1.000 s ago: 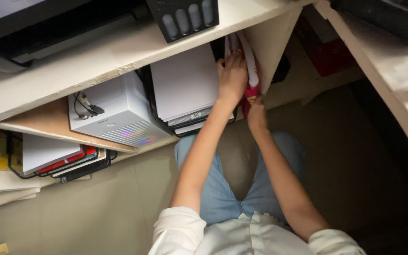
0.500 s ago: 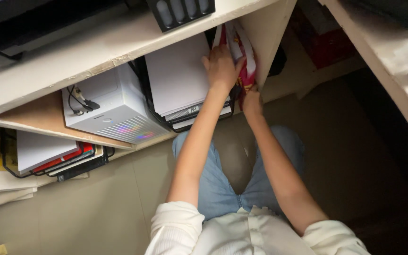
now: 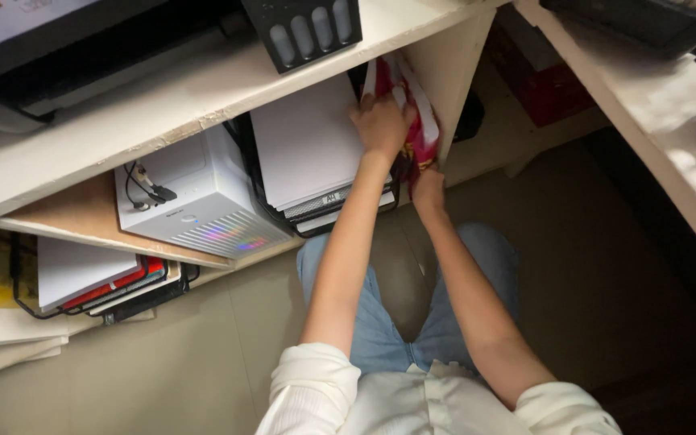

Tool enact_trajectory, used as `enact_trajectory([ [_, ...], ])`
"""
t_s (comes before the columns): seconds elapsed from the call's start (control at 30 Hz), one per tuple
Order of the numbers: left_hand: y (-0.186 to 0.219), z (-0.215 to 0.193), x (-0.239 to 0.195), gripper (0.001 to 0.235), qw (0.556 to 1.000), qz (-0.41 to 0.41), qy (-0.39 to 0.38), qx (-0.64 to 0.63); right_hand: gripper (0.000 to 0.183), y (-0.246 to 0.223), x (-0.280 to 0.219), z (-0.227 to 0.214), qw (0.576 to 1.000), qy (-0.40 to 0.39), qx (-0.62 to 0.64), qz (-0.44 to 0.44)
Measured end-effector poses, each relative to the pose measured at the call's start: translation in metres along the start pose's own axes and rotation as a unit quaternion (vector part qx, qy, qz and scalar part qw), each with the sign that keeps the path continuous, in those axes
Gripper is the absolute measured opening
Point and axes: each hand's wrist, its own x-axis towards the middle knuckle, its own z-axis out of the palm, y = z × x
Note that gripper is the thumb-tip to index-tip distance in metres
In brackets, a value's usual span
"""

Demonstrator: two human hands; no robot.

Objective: The person organizes paper sheets and prepares the laminating machine for use.

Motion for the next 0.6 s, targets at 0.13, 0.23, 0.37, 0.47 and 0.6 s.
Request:
enact_trajectory([
  [0.13, 0.007, -0.034, -0.008, 0.04, 0.999, 0.011, -0.029, -0.039, 0.042, 0.005, 0.022, 0.016, 0.989, 0.034, 0.142, 0.036],
  [0.23, 0.007, -0.037, -0.017, 0.039, 0.995, 0.01, -0.084, -0.045, 0.052, 0.022, 0.035, 0.032, 0.962, 0.026, 0.188, 0.195],
  [0.37, 0.01, -0.044, -0.022, 0.037, 0.998, 0.034, -0.018, -0.051, 0.053, 0.065, 0.063, 0.063, 0.965, 0.068, 0.232, 0.098],
  [0.47, 0.012, -0.052, -0.021, 0.035, 0.997, 0.026, -0.038, -0.057, 0.049, 0.071, 0.073, 0.072, 0.944, 0.055, 0.314, 0.084],
  [0.6, 0.01, -0.056, -0.019, 0.035, 0.995, 0.02, -0.079, -0.049, 0.042, 0.03, 0.047, 0.043, 0.993, 0.031, -0.09, -0.07],
])
